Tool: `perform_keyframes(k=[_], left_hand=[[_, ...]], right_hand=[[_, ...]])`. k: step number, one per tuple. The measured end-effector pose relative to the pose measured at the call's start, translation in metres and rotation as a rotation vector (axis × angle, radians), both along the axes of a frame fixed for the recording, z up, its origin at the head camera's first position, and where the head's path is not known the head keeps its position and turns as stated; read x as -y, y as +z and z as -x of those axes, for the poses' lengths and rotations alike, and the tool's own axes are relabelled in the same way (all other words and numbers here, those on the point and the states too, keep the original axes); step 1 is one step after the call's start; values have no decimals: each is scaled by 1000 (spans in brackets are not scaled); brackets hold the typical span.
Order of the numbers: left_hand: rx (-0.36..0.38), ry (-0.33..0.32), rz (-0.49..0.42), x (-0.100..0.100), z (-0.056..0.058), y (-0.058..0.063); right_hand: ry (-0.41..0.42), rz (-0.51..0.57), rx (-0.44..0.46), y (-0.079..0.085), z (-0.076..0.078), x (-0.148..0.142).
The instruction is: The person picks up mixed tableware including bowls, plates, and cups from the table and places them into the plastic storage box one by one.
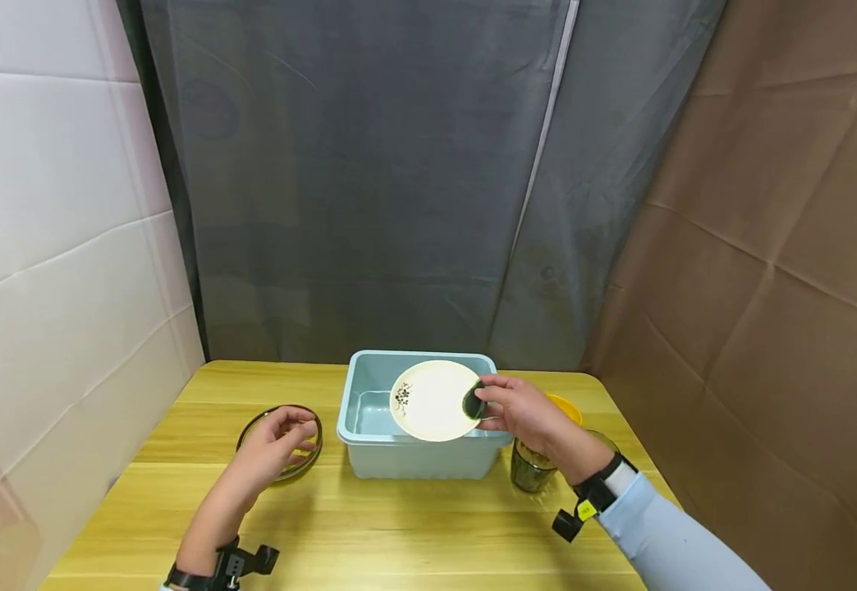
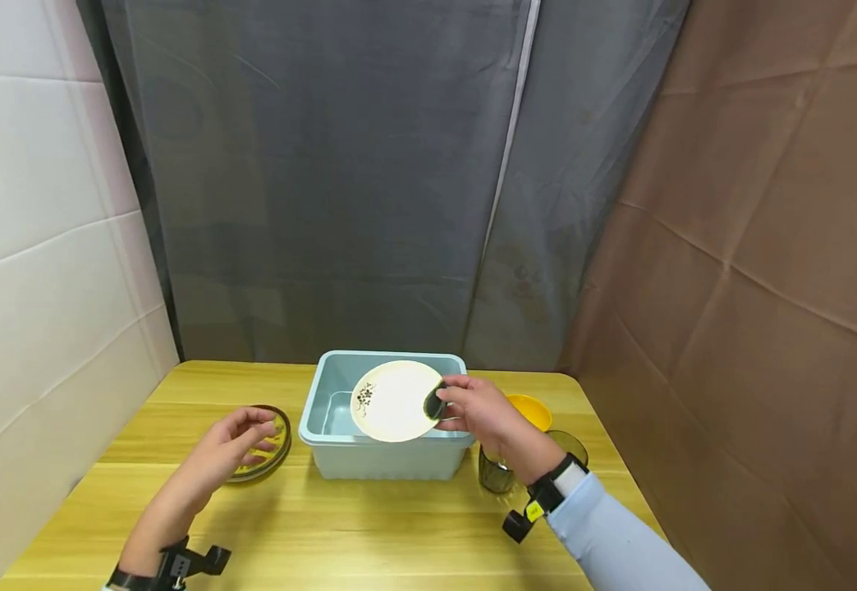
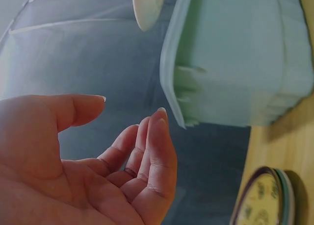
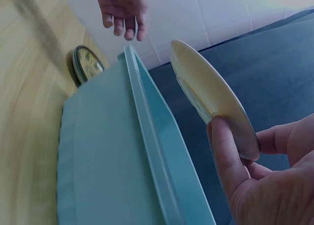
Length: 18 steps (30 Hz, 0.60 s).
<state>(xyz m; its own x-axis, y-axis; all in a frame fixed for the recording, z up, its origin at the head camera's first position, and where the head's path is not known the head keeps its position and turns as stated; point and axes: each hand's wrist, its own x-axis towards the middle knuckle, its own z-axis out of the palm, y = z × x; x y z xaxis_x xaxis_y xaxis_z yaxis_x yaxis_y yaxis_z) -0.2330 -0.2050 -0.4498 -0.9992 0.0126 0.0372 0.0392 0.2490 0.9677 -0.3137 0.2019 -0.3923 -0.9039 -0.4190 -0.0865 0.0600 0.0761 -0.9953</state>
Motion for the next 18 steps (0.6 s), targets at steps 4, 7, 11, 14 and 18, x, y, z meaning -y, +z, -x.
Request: perform_keyframes(k=[4, 7, 11, 14, 18], left_hand=[[21, -14, -14, 5, 1, -11], [48, -34, -69, 8, 1, -15], [82, -48, -115, 12, -1, -17], [101, -48, -125, 12, -2, -18], [116, -44, -141, 11, -2, -21]], right_hand=[[-19, -66, -11, 6, 19, 2], [-40, -131, -14, 9, 36, 5], [-36, -209, -2, 12, 58, 11], [-4, -244, 15, 13, 72, 17], [51, -286, 20, 11, 86, 28]])
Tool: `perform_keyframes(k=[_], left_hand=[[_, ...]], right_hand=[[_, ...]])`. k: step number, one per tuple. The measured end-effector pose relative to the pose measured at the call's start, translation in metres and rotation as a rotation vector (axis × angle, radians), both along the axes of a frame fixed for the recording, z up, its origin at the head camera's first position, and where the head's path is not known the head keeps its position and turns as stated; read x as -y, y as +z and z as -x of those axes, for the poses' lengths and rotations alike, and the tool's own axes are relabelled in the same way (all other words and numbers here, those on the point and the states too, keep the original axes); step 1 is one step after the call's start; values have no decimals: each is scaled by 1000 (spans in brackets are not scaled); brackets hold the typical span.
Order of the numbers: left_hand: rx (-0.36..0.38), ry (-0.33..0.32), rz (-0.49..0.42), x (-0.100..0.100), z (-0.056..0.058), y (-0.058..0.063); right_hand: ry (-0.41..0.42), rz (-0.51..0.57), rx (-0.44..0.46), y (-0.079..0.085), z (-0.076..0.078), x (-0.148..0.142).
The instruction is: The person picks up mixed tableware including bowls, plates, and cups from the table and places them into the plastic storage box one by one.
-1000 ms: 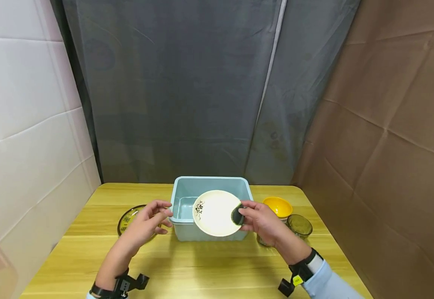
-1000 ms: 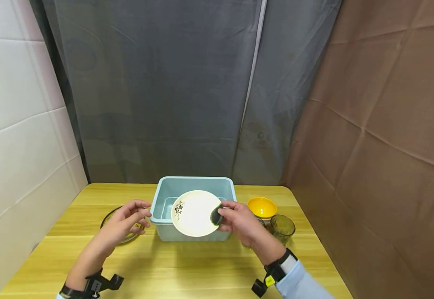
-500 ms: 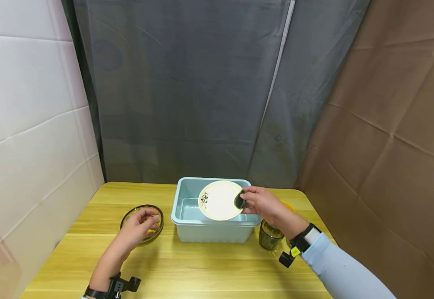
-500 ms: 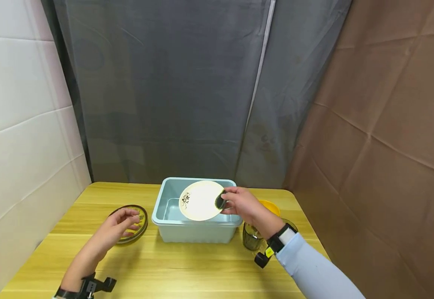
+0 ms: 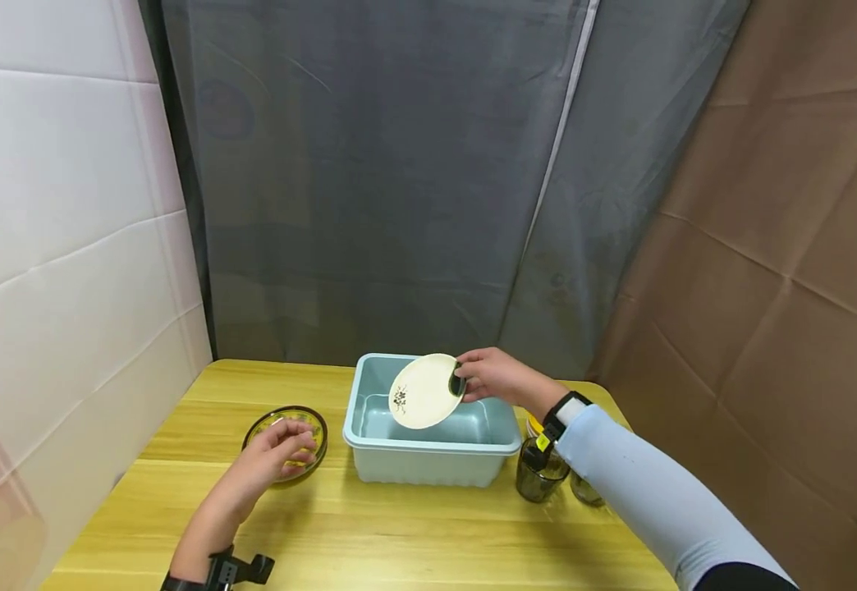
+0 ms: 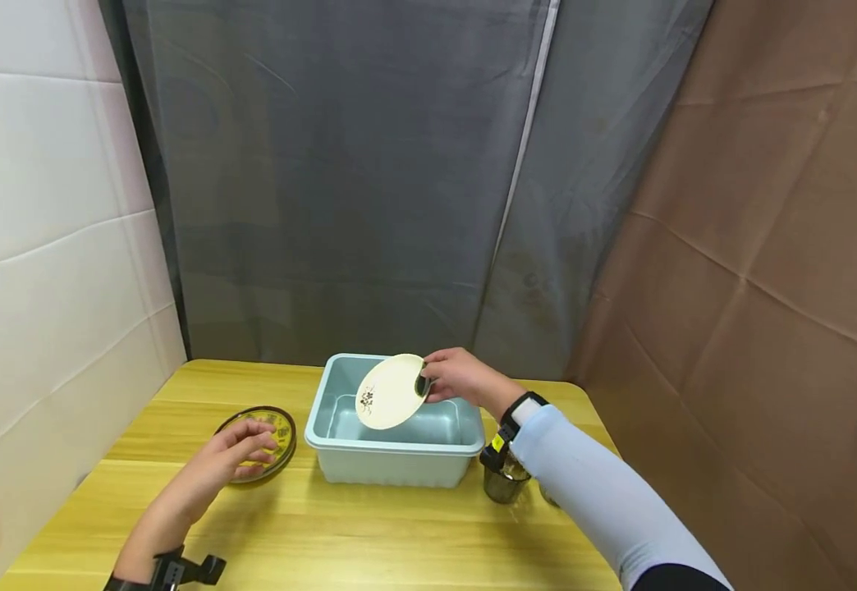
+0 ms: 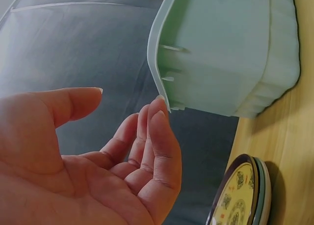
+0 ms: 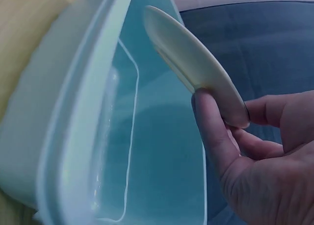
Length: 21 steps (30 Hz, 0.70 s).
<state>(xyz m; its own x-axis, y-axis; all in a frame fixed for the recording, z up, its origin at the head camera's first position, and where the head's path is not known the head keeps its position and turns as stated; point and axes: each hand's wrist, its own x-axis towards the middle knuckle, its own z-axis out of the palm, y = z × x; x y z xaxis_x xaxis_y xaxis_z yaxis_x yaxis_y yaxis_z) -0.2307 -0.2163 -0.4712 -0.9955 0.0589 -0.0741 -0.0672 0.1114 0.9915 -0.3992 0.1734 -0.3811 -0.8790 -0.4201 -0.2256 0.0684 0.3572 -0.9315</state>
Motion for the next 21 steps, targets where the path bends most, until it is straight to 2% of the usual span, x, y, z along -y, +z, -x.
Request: perform_keyframes(k=[11, 21], left_hand=[[-9, -15, -1, -4, -1, -2], [-4, -2, -1, -6, -3, -5]], right_hand=[[110, -157, 29, -15, 26, 24], [173, -324, 99, -17, 37, 37]])
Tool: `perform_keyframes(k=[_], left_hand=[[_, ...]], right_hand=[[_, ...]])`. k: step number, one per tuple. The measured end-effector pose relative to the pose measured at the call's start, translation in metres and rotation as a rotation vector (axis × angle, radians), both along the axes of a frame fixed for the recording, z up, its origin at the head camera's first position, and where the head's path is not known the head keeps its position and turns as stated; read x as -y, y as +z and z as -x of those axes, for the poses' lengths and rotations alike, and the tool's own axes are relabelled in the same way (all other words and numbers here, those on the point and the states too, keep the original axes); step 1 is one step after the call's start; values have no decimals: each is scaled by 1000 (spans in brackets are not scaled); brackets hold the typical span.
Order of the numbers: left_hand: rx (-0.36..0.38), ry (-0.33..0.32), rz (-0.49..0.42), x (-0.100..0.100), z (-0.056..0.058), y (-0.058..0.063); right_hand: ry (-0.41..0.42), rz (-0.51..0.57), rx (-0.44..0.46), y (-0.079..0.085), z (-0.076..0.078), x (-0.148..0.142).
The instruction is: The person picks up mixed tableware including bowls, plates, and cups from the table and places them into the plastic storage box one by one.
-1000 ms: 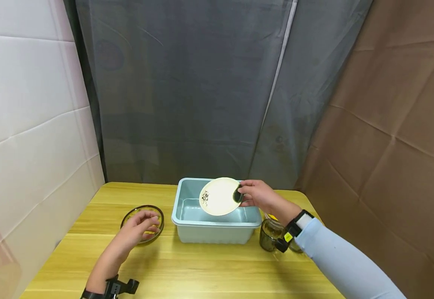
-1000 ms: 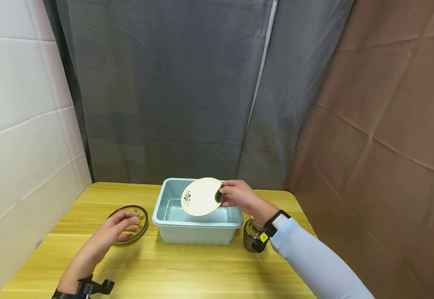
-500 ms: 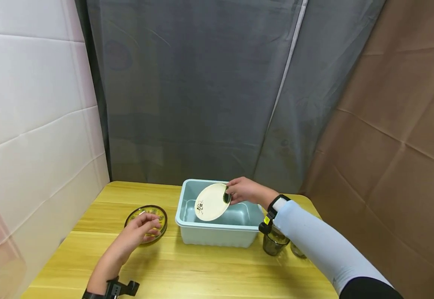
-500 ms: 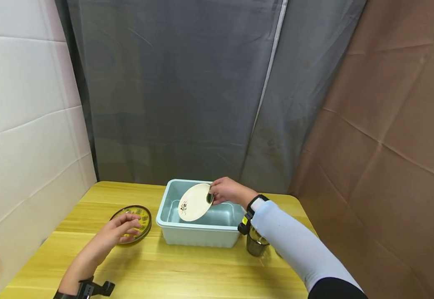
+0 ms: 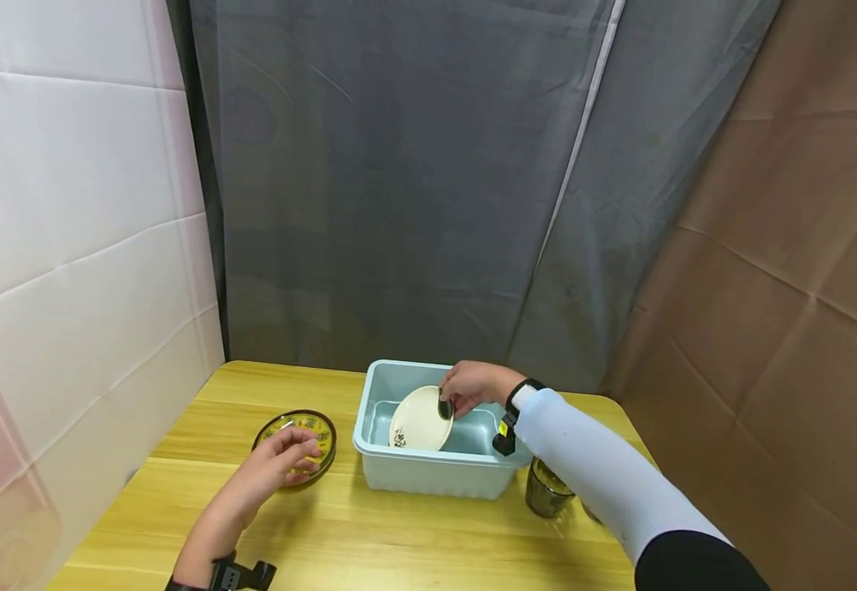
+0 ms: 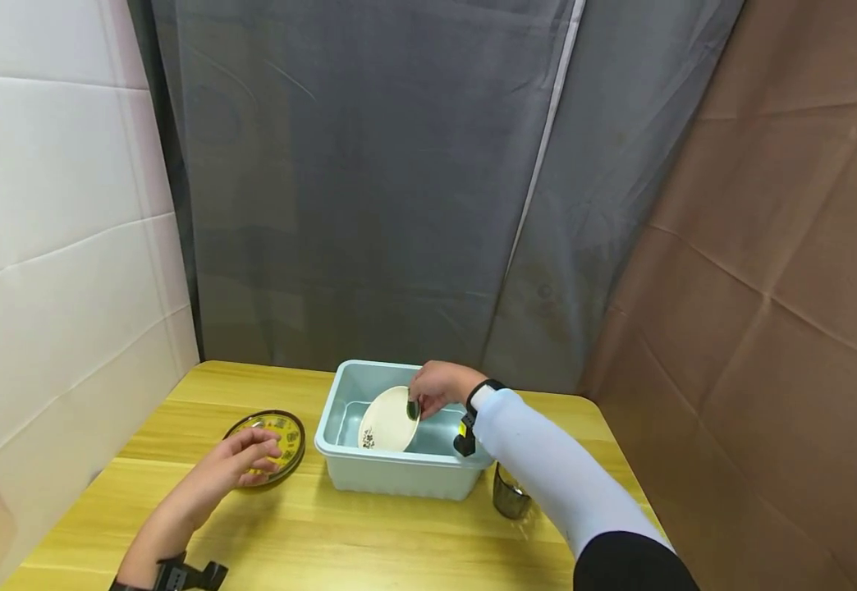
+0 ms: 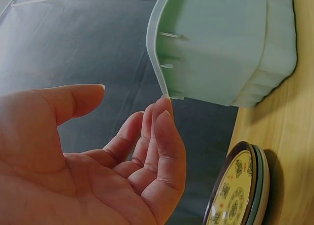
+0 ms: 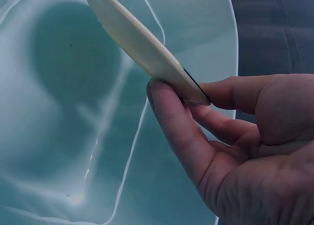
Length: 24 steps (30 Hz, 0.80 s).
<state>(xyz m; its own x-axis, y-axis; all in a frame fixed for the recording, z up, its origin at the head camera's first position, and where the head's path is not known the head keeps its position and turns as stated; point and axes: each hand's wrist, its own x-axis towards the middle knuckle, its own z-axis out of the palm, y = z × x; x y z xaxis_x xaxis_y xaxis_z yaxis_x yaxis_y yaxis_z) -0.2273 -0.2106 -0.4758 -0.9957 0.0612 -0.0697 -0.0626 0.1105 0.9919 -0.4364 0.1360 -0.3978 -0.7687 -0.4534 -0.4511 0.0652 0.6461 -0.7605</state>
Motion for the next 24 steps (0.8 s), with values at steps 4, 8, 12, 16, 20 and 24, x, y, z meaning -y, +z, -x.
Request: perform_keyframes(k=[4, 8, 12, 16, 20, 24], left_hand=[[-11, -8, 2, -1, 0, 0], [-15, -24, -2, -1, 0, -1], [-20, -27, -6, -1, 0, -3], [-29, -19, -2, -1, 0, -5], [-32, -19, 3, -1, -1, -6], [-31, -25, 1, -1, -2, -6]], right_hand=[[22, -27, 11, 0, 3, 3], [27, -70, 34, -2, 6, 5], [16, -94, 91, -7, 11, 4], [5, -94, 129, -12, 14, 3], [-5, -109, 141, -17, 15, 3], [0, -140, 155, -20, 16, 2]])
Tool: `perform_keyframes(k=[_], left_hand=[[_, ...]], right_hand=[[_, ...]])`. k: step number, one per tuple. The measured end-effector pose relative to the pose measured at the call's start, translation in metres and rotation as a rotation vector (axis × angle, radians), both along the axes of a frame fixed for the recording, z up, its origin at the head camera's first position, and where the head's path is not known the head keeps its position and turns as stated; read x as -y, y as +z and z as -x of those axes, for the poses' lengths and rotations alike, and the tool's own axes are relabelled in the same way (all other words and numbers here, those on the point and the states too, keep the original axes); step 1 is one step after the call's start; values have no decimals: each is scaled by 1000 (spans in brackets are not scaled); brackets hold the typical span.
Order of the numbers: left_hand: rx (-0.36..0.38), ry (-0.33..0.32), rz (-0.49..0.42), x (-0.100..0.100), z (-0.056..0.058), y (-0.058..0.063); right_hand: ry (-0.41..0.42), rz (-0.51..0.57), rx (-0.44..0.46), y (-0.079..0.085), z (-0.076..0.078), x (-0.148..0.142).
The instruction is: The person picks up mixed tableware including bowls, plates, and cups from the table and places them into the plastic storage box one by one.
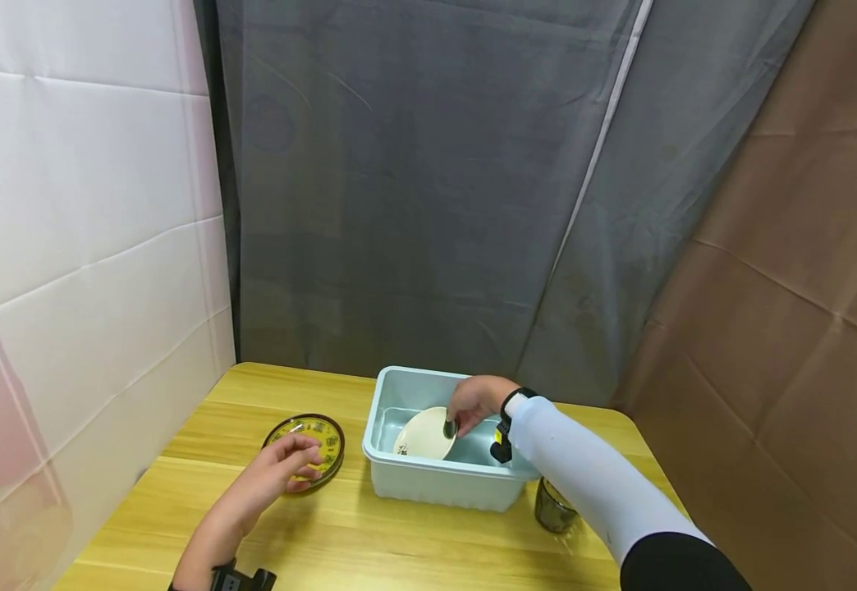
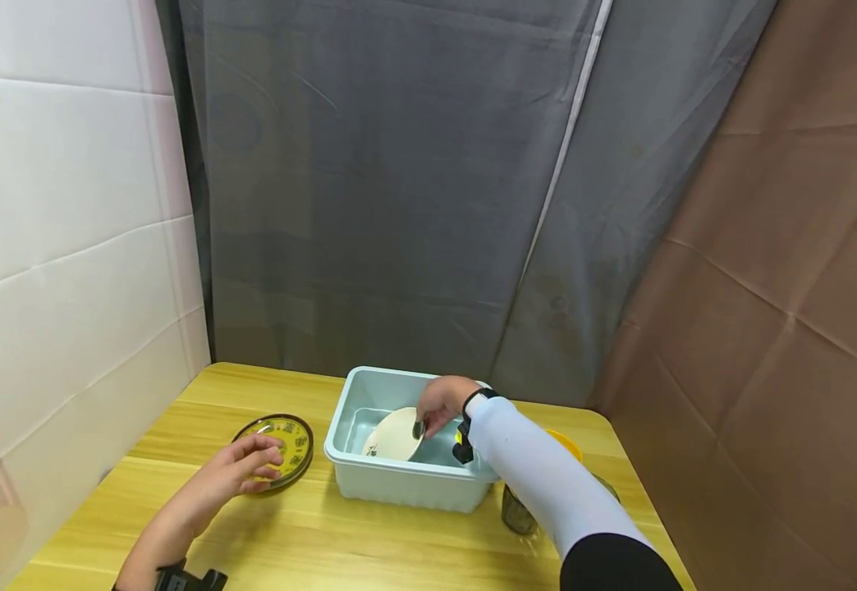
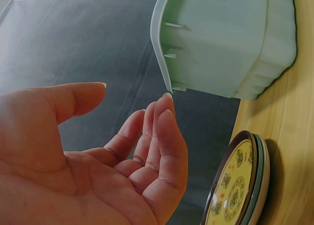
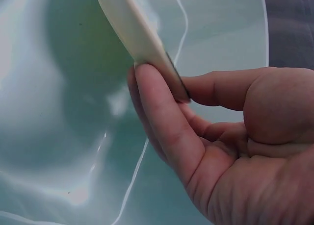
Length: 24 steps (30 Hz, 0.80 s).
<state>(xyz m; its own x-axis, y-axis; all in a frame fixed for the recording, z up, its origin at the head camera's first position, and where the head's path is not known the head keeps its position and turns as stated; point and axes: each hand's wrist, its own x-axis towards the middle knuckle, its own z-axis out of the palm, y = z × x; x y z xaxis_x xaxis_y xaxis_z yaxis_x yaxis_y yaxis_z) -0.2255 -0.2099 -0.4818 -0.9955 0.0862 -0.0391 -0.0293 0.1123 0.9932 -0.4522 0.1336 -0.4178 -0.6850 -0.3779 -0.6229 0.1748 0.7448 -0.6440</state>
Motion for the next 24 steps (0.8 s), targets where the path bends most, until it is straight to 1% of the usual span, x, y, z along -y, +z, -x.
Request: perform_keyframes(k=[7, 12, 19, 24], left_hand=[[9, -4, -15, -1, -1, 0], [5, -17, -17, -1, -3, -1], [-4, -15, -15, -2, -3, -2], [-14, -38, -14, -2, -3, -3]], right_hand=[[24, -72, 34, -6, 3, 0], [7, -99, 52, -11, 5, 1], [-1, -122, 33, -15, 3, 1], [-21, -135, 63, -23, 4, -1]])
